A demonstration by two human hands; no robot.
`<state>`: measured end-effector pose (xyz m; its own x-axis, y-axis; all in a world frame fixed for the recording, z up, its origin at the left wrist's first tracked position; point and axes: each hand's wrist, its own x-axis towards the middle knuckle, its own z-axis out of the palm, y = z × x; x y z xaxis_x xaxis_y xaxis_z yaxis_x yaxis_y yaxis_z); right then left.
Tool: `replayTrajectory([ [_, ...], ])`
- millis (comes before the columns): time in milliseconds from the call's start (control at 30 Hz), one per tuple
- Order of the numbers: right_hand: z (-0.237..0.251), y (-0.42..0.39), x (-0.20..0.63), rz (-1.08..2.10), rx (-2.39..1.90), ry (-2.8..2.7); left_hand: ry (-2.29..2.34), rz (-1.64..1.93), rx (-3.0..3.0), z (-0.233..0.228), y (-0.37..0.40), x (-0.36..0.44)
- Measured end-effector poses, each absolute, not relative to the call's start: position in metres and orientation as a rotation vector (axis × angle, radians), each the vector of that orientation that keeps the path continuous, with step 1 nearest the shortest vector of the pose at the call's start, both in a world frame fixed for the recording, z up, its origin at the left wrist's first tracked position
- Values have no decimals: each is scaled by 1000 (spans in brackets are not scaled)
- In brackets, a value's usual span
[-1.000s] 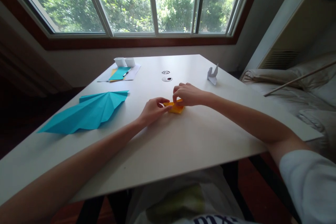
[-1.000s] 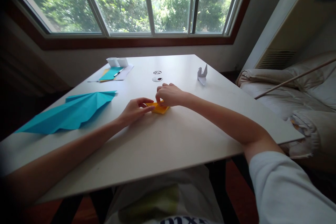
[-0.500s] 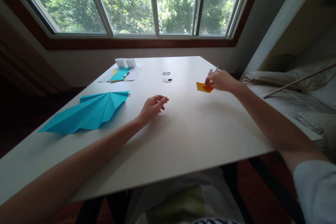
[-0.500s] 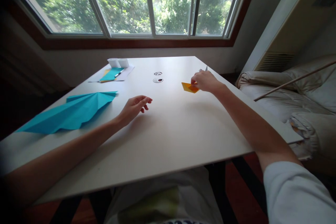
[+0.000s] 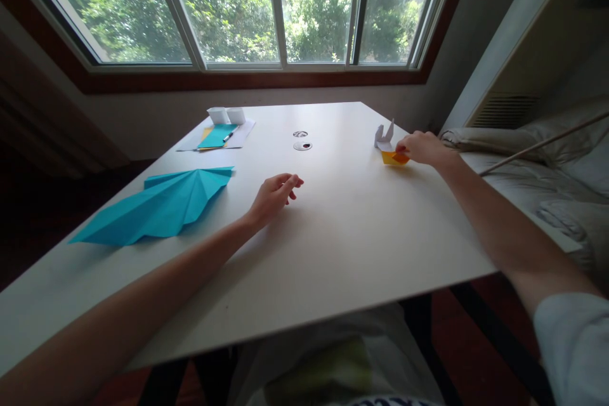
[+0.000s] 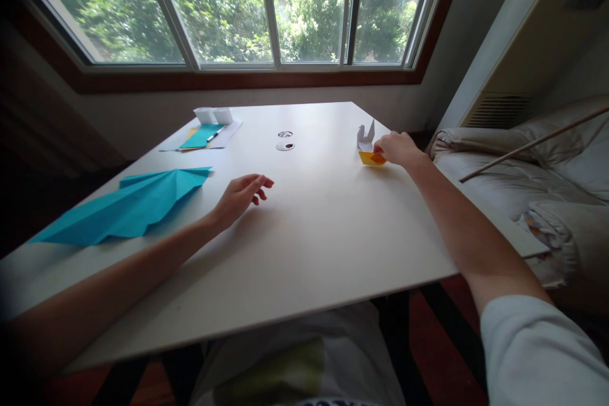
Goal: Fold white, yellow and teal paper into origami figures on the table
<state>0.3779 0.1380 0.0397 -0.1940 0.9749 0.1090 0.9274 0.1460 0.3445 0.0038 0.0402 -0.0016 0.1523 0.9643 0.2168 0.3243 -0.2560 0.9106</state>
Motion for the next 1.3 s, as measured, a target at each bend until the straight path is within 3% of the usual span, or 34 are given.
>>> replayTrajectory([
  [1300, 29, 152, 394, 268, 1916, 2337, 1247, 1127, 1713, -4, 42, 2],
])
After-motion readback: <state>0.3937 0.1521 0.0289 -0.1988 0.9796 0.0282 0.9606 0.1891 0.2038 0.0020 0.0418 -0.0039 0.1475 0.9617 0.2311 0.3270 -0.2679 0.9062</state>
